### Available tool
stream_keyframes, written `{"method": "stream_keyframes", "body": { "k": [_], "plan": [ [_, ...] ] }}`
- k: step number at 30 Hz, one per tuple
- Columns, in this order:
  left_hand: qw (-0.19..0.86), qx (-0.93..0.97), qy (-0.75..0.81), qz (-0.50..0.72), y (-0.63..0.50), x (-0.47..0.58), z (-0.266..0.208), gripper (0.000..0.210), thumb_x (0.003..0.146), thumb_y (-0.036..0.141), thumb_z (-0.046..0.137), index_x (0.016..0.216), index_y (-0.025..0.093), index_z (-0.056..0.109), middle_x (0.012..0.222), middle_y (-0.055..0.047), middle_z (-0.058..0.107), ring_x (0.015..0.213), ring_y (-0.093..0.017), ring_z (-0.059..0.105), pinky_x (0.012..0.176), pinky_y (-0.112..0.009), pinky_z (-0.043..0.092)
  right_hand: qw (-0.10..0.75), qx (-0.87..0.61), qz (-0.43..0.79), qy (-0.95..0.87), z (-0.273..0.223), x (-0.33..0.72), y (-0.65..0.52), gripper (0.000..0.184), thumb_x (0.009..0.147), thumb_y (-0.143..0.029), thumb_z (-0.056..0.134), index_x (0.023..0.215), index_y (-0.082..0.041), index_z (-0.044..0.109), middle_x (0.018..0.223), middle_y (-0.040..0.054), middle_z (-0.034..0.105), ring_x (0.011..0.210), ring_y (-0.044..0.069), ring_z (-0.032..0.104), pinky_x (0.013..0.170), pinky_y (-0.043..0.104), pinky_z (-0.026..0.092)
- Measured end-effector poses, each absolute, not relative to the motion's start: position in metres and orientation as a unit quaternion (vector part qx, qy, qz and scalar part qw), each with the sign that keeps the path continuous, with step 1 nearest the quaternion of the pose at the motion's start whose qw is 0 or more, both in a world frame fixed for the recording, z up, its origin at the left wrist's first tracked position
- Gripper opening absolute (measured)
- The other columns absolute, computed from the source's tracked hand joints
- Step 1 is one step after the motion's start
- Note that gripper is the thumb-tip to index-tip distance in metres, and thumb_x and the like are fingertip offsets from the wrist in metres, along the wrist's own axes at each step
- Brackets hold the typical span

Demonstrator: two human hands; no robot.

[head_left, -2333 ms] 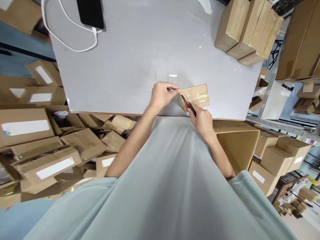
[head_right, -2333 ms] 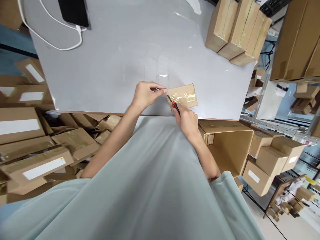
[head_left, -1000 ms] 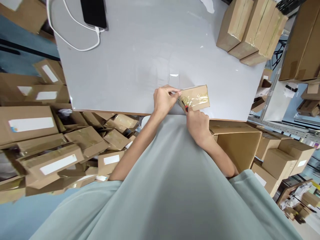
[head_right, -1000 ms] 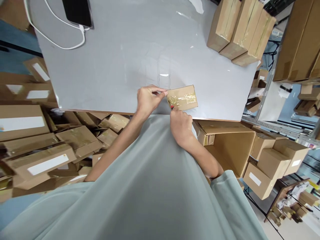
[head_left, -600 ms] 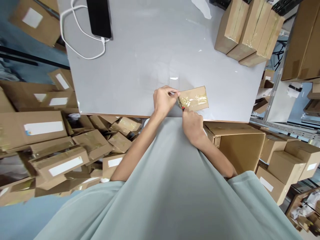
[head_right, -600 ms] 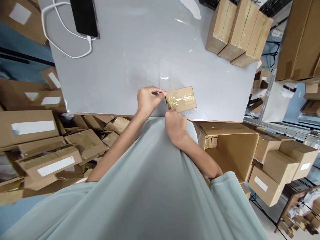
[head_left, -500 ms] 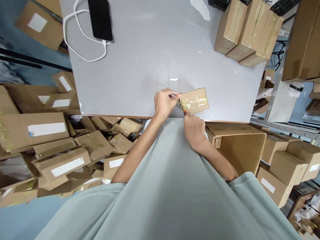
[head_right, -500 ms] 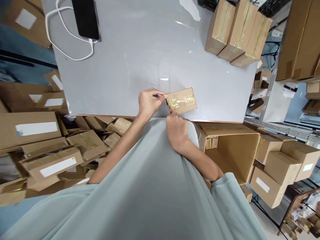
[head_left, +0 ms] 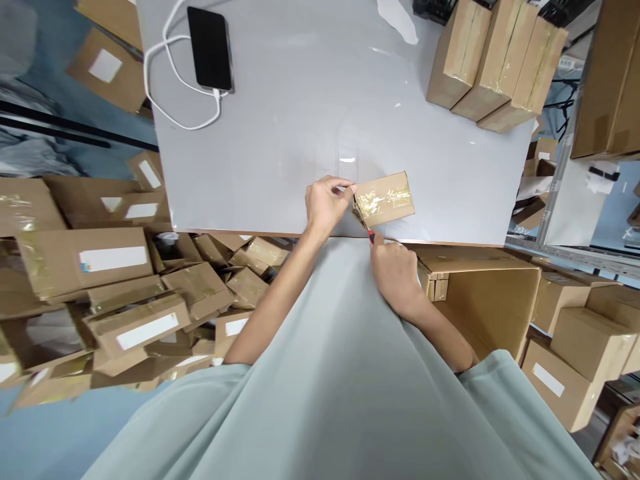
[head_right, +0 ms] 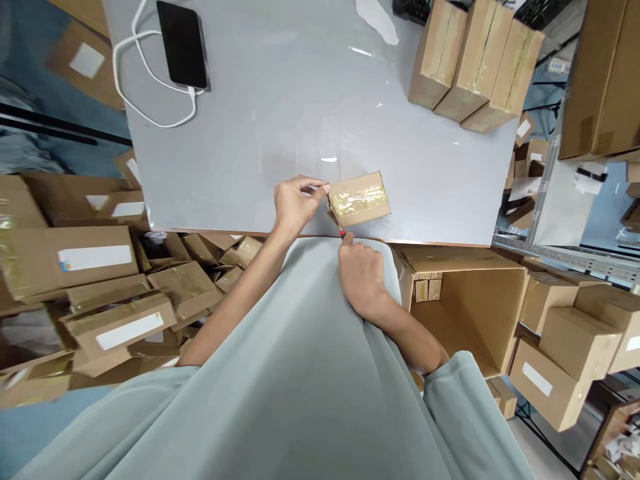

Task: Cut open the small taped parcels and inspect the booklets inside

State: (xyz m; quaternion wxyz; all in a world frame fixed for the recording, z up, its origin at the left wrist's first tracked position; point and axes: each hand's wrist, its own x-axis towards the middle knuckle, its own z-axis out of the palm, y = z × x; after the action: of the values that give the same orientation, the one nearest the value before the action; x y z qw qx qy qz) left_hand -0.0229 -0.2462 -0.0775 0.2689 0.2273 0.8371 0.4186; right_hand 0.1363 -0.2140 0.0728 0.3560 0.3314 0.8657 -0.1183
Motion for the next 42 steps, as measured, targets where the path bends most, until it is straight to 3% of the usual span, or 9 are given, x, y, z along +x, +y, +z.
{"method": "stream_keyframes", "body": {
  "k": [4,9,12,15,18,21,25,32,42],
  "plan": [
    [0.277,0.239,0.824,0.432,-0.249,-0.024,-0.085,0.02,0.094,0.033,0.074,0.105,0.023,0.087,0.113,-0.005,0.085,0.085,-0.02,0.075,0.088,-0.033,0.059,0.309,0.375,-0.15,0.861,0.08,0.152,-0.203,0.039,0.12,-0.034,0.04,0.147,-0.019,0.064,0.102,0.0131,0.085,0.09,0.026,0.082,0.073,0.028,0.051],
    [0.267,0.26,0.812,0.45,-0.26,-0.02,-0.086,0.034,0.1,0.037,0.068,0.128,0.022,0.079,0.131,-0.01,0.079,0.1,-0.022,0.076,0.089,-0.034,0.061,0.201,0.466,-0.176,0.844,0.06,0.174,-0.173,0.039,0.118,-0.039,0.044,0.142,-0.022,0.069,0.107,0.0118,0.085,0.09,0.027,0.079,0.074,0.029,0.044],
    [0.24,0.304,0.816,0.429,-0.259,-0.015,-0.076,0.038,0.1,0.038,0.068,0.134,0.025,0.076,0.138,-0.01,0.075,0.122,-0.028,0.072,0.105,-0.043,0.059,0.119,0.515,-0.197,0.826,0.034,0.186,-0.148,0.041,0.118,-0.043,0.043,0.139,-0.02,0.07,0.106,0.0124,0.085,0.09,0.028,0.078,0.077,0.029,0.044],
    [0.212,0.378,0.812,0.39,-0.244,-0.004,-0.065,0.035,0.1,0.038,0.068,0.133,0.028,0.076,0.147,-0.01,0.071,0.145,-0.035,0.06,0.126,-0.055,0.045,0.084,0.536,-0.233,0.807,0.011,0.191,-0.126,0.043,0.118,-0.047,0.042,0.131,-0.019,0.072,0.106,0.012,0.084,0.093,0.027,0.076,0.08,0.029,0.046],
    [0.221,0.452,0.785,0.362,-0.22,0.01,-0.058,0.033,0.103,0.041,0.065,0.132,0.03,0.076,0.156,-0.01,0.066,0.16,-0.038,0.046,0.136,-0.061,0.028,0.088,0.549,-0.242,0.795,-0.004,0.189,-0.115,0.043,0.118,-0.048,0.042,0.132,-0.021,0.071,0.112,0.0111,0.084,0.099,0.026,0.076,0.084,0.028,0.048],
    [0.238,0.488,0.764,0.348,-0.201,0.02,-0.06,0.037,0.106,0.043,0.059,0.137,0.03,0.074,0.157,-0.01,0.066,0.161,-0.038,0.045,0.139,-0.063,0.02,0.109,0.55,-0.251,0.789,-0.009,0.186,-0.115,0.044,0.119,-0.049,0.041,0.136,-0.021,0.07,0.116,0.0108,0.084,0.102,0.026,0.077,0.086,0.027,0.049],
    [0.245,0.496,0.758,0.347,-0.197,0.024,-0.069,0.041,0.109,0.043,0.053,0.142,0.028,0.07,0.159,-0.011,0.065,0.157,-0.035,0.052,0.141,-0.061,0.018,0.117,0.547,-0.224,0.798,-0.003,0.184,-0.123,0.046,0.12,-0.045,0.037,0.144,-0.02,0.068,0.122,0.0128,0.083,0.108,0.028,0.077,0.089,0.028,0.05],
    [0.251,0.49,0.756,0.355,-0.203,0.022,-0.076,0.042,0.111,0.046,0.051,0.145,0.029,0.069,0.165,-0.011,0.062,0.16,-0.033,0.05,0.141,-0.059,0.018,0.155,0.506,-0.173,0.831,0.01,0.178,-0.13,0.05,0.121,-0.041,0.032,0.162,-0.027,0.056,0.137,0.0109,0.08,0.113,0.026,0.076,0.09,0.027,0.05],
    [0.261,0.479,0.747,0.38,-0.202,0.023,-0.078,0.043,0.111,0.049,0.05,0.146,0.031,0.069,0.165,-0.009,0.062,0.16,-0.033,0.05,0.141,-0.059,0.018,0.226,0.52,-0.109,0.817,0.022,0.163,-0.137,0.051,0.122,-0.041,0.029,0.165,-0.027,0.053,0.127,0.0119,0.081,0.107,0.025,0.079,0.09,0.03,0.053]
  ]
}}
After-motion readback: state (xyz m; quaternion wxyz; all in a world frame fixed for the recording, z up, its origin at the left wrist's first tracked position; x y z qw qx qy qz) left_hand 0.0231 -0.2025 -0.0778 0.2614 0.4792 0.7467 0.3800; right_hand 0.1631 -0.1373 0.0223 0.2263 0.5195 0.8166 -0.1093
